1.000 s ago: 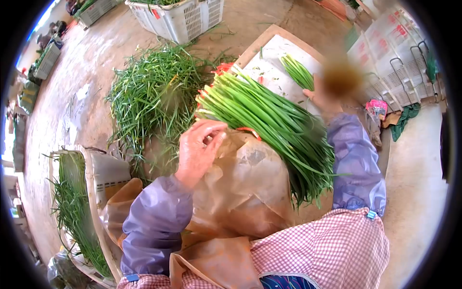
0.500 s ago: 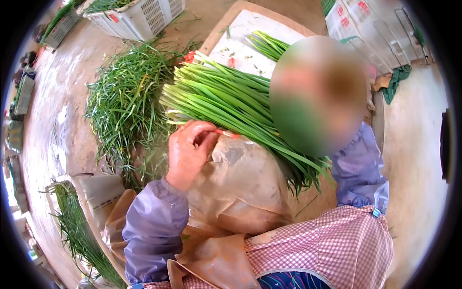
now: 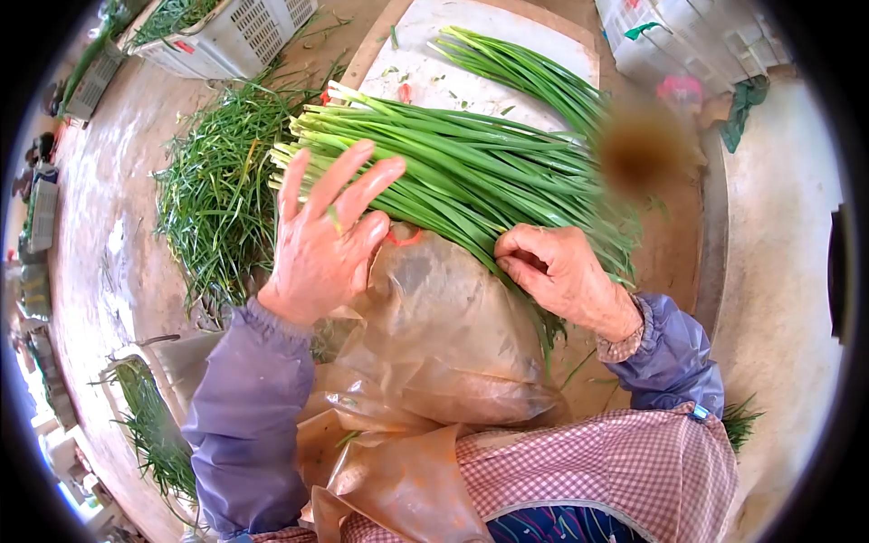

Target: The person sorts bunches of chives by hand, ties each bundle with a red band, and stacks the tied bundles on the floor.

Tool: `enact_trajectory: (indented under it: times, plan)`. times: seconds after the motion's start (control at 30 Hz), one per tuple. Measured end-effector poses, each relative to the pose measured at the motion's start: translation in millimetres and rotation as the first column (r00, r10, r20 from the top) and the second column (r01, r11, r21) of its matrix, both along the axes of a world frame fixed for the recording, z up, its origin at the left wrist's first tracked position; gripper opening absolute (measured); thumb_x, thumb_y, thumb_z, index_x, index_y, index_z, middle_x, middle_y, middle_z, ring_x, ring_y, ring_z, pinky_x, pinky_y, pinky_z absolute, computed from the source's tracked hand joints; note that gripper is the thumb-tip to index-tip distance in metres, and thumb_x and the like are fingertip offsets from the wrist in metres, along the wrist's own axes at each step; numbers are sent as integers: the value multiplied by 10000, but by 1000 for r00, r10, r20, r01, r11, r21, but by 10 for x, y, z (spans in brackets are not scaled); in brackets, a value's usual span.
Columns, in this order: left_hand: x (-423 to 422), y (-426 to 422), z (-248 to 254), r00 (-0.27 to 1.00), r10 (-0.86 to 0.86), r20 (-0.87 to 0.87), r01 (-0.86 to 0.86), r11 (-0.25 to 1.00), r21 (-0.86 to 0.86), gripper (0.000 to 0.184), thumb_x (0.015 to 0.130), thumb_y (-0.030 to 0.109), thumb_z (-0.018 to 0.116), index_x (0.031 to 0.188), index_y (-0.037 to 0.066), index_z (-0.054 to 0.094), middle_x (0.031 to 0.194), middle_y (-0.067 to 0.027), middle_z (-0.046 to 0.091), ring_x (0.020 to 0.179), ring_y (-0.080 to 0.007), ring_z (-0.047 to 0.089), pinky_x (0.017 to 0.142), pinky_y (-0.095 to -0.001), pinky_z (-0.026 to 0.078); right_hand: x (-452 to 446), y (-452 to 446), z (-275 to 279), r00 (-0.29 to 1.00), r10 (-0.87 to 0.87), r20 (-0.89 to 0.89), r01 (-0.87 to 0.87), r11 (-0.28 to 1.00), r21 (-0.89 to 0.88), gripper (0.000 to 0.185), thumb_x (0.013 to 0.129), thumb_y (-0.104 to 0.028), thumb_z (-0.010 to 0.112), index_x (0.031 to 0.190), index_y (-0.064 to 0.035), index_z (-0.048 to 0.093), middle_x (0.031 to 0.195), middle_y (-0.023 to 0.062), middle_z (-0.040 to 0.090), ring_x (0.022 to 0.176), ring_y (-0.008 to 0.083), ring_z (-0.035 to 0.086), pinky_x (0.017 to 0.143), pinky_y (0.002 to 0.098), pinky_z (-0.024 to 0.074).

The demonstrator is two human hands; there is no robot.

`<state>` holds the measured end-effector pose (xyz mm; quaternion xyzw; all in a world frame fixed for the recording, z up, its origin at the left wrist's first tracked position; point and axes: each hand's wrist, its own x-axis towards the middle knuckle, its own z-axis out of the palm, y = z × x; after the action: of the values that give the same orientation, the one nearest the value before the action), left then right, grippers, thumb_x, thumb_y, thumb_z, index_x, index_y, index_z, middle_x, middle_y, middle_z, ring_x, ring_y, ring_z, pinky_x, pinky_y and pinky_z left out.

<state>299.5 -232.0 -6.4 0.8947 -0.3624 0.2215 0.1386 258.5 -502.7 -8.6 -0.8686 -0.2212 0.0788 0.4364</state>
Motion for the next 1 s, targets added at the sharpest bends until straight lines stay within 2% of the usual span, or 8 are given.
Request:
enact_trajectory:
  times: [0.07,0.13,0.27,0.63,0.73,0.8,0.83,1.0]
  plan:
    - [103,22,-64,990,-126,-70,128,991,34,44,740,67,612,716,76,576,1244,-33,570,1213,-244,498,1037,-509,331,-8,12,-41,996,-45,79,40,997,65,79,788,13,609,854,-23,587,671,114,570,558,214,560,525,307,450]
    - [107,47,-162,987,-139,-76,139,990,-4,53,721,51,617,720,75,570,1229,-38,578,1195,-254,510,1025,-519,341,-10,-41,26,973,-188,-132,189,982,-1,74,800,7,614,860,-24,585,634,94,543,524,174,516,502,290,428]
    - [36,46,-321,991,-119,-60,111,986,-122,146,675,43,674,751,92,559,1203,-34,587,1180,-266,516,1019,-512,352,54,-92,-40,969,-240,-53,240,971,10,81,803,-3,624,861,-22,570,599,87,522,489,158,475,479,283,407]
    - [-1,41,-423,996,-82,-28,76,981,-177,212,650,27,711,790,108,574,1197,-29,589,1178,-265,520,1024,-516,347,254,-4,-61,992,-87,93,98,988,-120,110,792,-76,664,854,-40,581,580,121,529,482,227,528,468,348,406]
    - [-9,55,-415,995,-95,-19,90,978,-188,200,654,39,713,789,101,580,1188,-41,599,1168,-273,530,1025,-519,348,368,0,-34,998,-59,-22,59,998,-7,74,822,-84,647,836,-36,593,575,78,553,478,140,527,448,300,396]
    - [-14,57,-449,995,-102,16,103,973,-204,182,653,63,711,776,101,583,1200,-45,596,1169,-267,531,1030,-521,341,487,-7,189,822,-33,-568,192,956,223,58,860,-91,620,826,-46,608,601,18,583,497,58,507,440,226,389]
    - [-24,53,-461,995,-93,39,98,975,-197,168,659,73,705,772,104,584,1203,-41,593,1178,-258,524,1038,-519,331,541,-29,290,750,66,-658,268,879,394,85,884,-116,615,817,-64,615,639,-6,601,493,33,489,440,173,379]
    - [-69,18,-390,990,-79,117,90,992,-91,114,752,136,624,862,105,629,1212,-27,585,1207,-220,498,1037,-478,333,949,90,375,849,195,-491,98,855,509,130,898,-193,621,891,-63,629,982,89,648,748,79,602,557,200,474]
